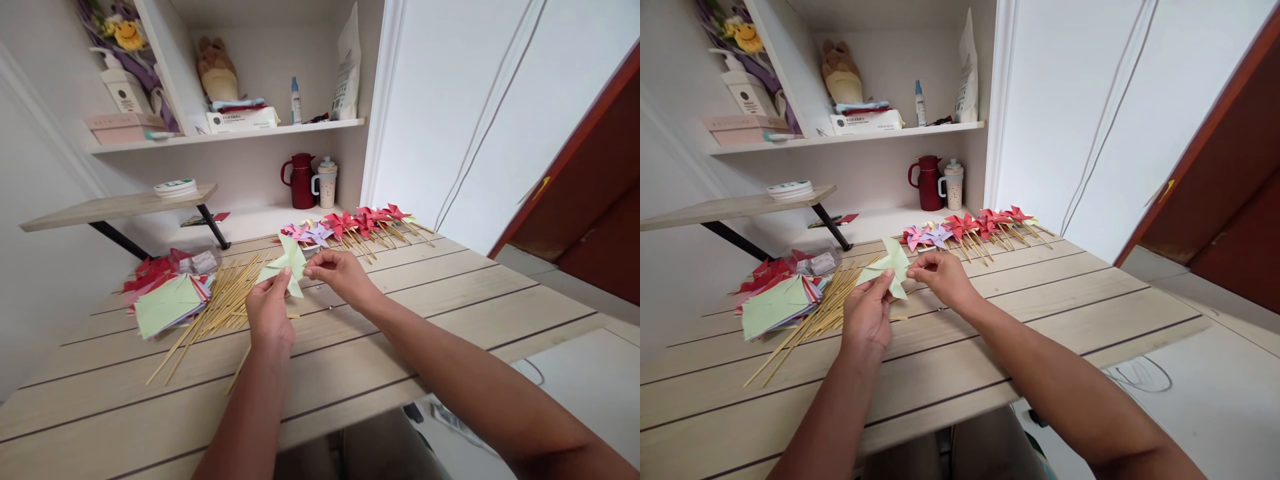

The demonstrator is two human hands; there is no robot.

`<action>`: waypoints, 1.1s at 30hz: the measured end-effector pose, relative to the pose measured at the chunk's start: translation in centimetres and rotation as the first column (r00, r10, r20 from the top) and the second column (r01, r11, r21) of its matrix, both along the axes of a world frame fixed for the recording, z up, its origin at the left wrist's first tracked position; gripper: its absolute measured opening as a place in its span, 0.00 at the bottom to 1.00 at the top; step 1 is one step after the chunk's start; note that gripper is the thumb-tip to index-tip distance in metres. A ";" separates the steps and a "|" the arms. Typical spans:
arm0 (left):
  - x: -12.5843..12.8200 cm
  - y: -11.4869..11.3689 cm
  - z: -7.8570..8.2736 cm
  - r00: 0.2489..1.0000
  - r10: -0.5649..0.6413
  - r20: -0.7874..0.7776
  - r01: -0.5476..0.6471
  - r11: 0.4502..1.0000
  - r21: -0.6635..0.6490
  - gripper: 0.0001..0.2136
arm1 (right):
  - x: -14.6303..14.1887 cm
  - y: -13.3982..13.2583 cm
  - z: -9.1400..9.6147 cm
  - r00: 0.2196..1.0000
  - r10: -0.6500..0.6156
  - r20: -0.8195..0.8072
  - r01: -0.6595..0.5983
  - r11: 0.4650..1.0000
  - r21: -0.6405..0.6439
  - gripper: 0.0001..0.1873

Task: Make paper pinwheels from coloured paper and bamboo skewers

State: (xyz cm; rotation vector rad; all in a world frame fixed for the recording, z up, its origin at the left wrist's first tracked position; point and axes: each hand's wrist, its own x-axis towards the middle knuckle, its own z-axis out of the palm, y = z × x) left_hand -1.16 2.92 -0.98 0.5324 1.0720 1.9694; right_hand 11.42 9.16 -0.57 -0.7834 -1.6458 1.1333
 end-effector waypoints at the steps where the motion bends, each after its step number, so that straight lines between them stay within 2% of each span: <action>1: 0.0 0.0 0.0 1.000 0.004 -0.003 -0.004 1.000 0.004 0.16 | 0.0 0.0 0.0 1.000 -0.003 0.002 0.003 1.000 -0.007 0.09; 22: 0.3 -0.1 0.3 0.988 0.108 -0.109 -0.111 0.994 -0.021 0.11 | -0.3 -0.3 -0.2 0.997 -0.027 -0.067 0.024 0.999 -0.044 0.11; 27: 0.3 -0.2 0.3 0.983 0.121 -0.134 -0.124 0.992 -0.011 0.11 | -0.2 -0.2 0.0 0.992 -0.039 -0.119 0.042 0.999 0.018 0.11; 31: 0.3 -0.3 0.3 0.986 0.088 -0.140 -0.091 0.996 -0.009 0.11 | 0.2 0.3 0.4 0.978 -0.109 -0.179 0.117 0.993 0.032 0.19; 33: 0.3 -0.3 0.3 0.986 0.067 -0.152 -0.068 0.998 -0.006 0.11 | 0.4 0.5 0.4 0.983 -0.068 -0.168 0.070 0.998 0.005 0.24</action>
